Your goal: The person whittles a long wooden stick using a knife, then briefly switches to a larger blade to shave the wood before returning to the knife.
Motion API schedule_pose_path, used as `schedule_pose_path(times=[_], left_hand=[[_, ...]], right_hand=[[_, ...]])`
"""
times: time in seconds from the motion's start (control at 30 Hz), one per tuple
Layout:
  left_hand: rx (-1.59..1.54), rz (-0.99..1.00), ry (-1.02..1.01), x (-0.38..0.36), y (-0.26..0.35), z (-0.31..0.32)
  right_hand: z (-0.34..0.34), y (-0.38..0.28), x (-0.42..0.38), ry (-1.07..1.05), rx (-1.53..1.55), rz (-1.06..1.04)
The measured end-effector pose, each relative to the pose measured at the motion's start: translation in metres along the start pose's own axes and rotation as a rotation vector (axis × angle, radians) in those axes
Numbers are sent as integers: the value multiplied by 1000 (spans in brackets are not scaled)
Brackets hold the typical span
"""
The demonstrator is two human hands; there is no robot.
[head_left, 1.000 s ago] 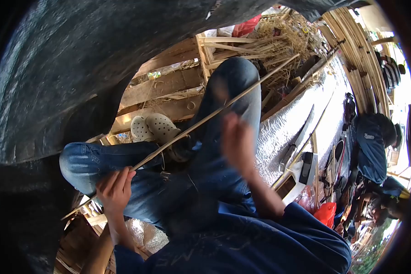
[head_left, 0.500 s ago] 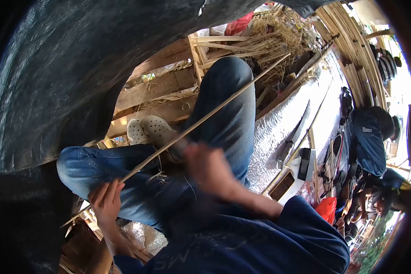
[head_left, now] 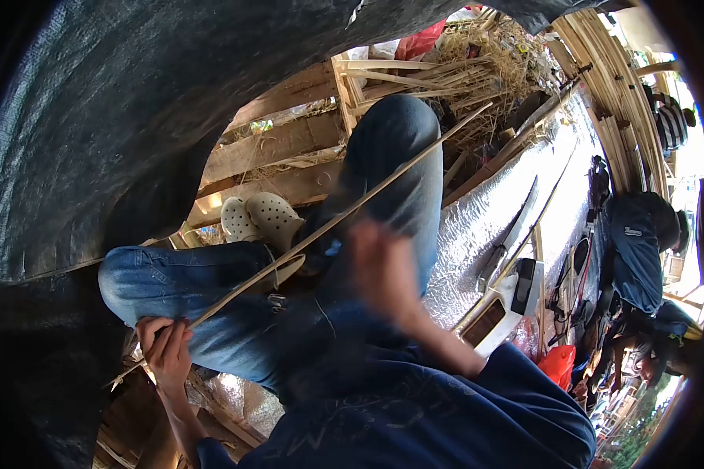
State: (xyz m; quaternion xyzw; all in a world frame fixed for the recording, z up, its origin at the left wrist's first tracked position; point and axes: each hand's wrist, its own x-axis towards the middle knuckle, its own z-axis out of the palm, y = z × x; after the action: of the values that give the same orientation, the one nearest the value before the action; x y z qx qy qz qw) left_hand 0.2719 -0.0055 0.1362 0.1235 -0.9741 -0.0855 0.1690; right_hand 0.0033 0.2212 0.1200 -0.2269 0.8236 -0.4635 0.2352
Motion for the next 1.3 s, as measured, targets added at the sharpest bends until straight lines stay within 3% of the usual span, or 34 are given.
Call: schedule_pose_path(times=[0.03, 0.07, 0.17, 0.2, 0.27, 0.3, 0.53, 0.7, 0.8, 0.83, 0.9, 0.97, 1.0, 1.1, 1.13, 1.17, 1.23, 1.27, 1.3], left_hand=[[0, 2, -1, 0, 2, 0], [6, -1, -1, -1, 3, 0], [11, -9, -12, -2, 0, -1], [-13, -15, -6, -1, 1, 1], [-43, -16, 11, 0, -1, 1], [-44, -20, 20, 0, 2, 2], [-67, -27, 9, 3, -1, 0], [-65, -15, 25, 4, -1, 0], [-64, -14, 1, 4, -2, -1], [-55, -7, -13, 6, -2, -1], [-57, -3, -6, 5, -1, 0], [-65, -5, 32, 3, 0, 1], [-64, -13, 24, 4, 1, 0], [-60, -48, -17, 1, -2, 1], [-67, -30, 2, 2, -1, 1], [-63, -26, 5, 3, -2, 1], [-63, -19, 9, 2, 0, 1], [-69, -24, 9, 5, 2, 0], [-68, -26, 12, 6, 2, -1]], right_hand=[[31, -7, -24, -177, -7, -267], [24, -6, -18, -170, -4, -272], [-17, 8, 12, 65, -5, 237], [-26, 13, 19, 56, -10, 241], [-38, 18, 31, 258, -146, 231], [-11, -1, 10, 224, -254, -11], [-44, 19, 37, 321, -211, 24], [-7, 3, 0, 264, -161, -249], [-45, -2, 28, 300, -131, 167], [-22, 4, 12, 281, -137, -64], [-10, 3, -6, 139, -184, -93], [-45, 11, 22, 314, -84, 198], [-40, 12, 21, 310, -82, 199], [-22, 15, 9, 302, -211, -156], [-22, 10, 4, 233, -201, -36], [-34, 10, 11, 237, -197, -39], [-68, 18, 33, 315, -76, 211], [-69, 23, 38, 316, 162, 233], [-47, 25, 27, 268, 0, 172]])
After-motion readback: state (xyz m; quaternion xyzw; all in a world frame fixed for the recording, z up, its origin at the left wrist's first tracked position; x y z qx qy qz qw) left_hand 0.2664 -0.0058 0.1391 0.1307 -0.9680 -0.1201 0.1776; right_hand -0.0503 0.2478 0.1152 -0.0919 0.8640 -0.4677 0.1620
